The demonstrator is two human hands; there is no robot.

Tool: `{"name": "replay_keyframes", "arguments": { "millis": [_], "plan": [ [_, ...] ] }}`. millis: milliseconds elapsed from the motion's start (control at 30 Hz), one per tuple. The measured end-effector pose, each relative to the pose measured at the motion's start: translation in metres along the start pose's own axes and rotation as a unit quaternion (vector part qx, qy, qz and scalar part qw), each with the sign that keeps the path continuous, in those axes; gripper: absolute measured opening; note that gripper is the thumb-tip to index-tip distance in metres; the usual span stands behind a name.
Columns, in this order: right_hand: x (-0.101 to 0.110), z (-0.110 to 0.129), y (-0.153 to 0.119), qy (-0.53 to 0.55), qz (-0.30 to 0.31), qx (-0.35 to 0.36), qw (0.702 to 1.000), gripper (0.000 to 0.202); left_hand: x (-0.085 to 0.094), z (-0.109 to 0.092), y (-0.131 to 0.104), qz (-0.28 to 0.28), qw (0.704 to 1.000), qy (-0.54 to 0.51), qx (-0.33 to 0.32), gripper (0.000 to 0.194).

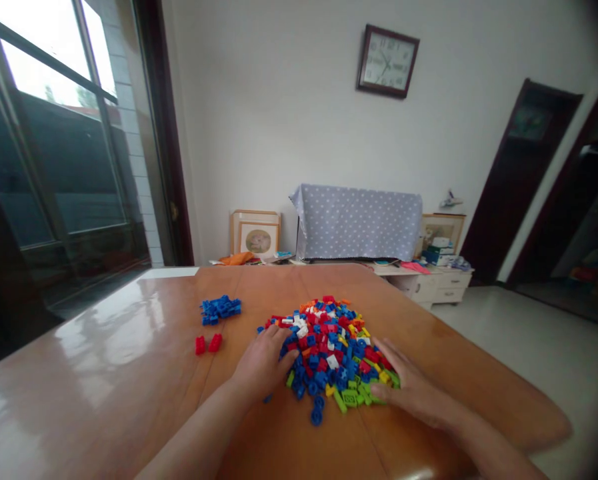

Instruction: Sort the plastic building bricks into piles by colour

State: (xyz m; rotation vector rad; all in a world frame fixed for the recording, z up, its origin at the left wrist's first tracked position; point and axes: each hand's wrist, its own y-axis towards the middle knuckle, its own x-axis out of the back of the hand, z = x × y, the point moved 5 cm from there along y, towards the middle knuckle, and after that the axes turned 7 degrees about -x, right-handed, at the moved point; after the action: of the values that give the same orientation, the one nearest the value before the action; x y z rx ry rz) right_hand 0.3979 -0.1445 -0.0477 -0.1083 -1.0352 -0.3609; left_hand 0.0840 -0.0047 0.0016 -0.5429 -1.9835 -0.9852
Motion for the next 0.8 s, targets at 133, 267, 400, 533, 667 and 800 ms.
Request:
{"name": "replay_keyframes", "arguments": {
  "millis": [133,267,400,533,667,800],
  "plan": [
    [-0.012,0.016,-0.015,-0.052,0.043,0.033,0.997,0.113,-0.004,-0.006,-0.002,0.015,1.000,-0.005,-0.017,0.039],
    [-0.019,0.025,-0.009,-0.093,0.033,0.038,0.994,0.111,-0.005,-0.011,-0.003,0.021,1.000,-0.009,-0.018,0.039],
    [-0.022,0.027,0.003,-0.101,0.020,0.042,0.994,0.102,-0.006,-0.012,-0.004,0.027,1.000,-0.013,-0.003,0.040],
    [-0.021,0.027,0.015,-0.100,-0.001,0.051,0.994,0.089,-0.009,-0.012,-0.003,0.023,1.000,-0.008,-0.014,0.042],
    [-0.021,0.028,0.031,-0.105,-0.049,0.053,0.992,0.072,-0.011,-0.012,-0.002,0.021,0.999,-0.007,-0.026,0.043],
    [-0.022,0.029,0.048,-0.106,-0.082,0.054,0.989,0.057,-0.011,-0.012,-0.002,0.019,0.999,-0.012,-0.023,0.043]
  ]
}}
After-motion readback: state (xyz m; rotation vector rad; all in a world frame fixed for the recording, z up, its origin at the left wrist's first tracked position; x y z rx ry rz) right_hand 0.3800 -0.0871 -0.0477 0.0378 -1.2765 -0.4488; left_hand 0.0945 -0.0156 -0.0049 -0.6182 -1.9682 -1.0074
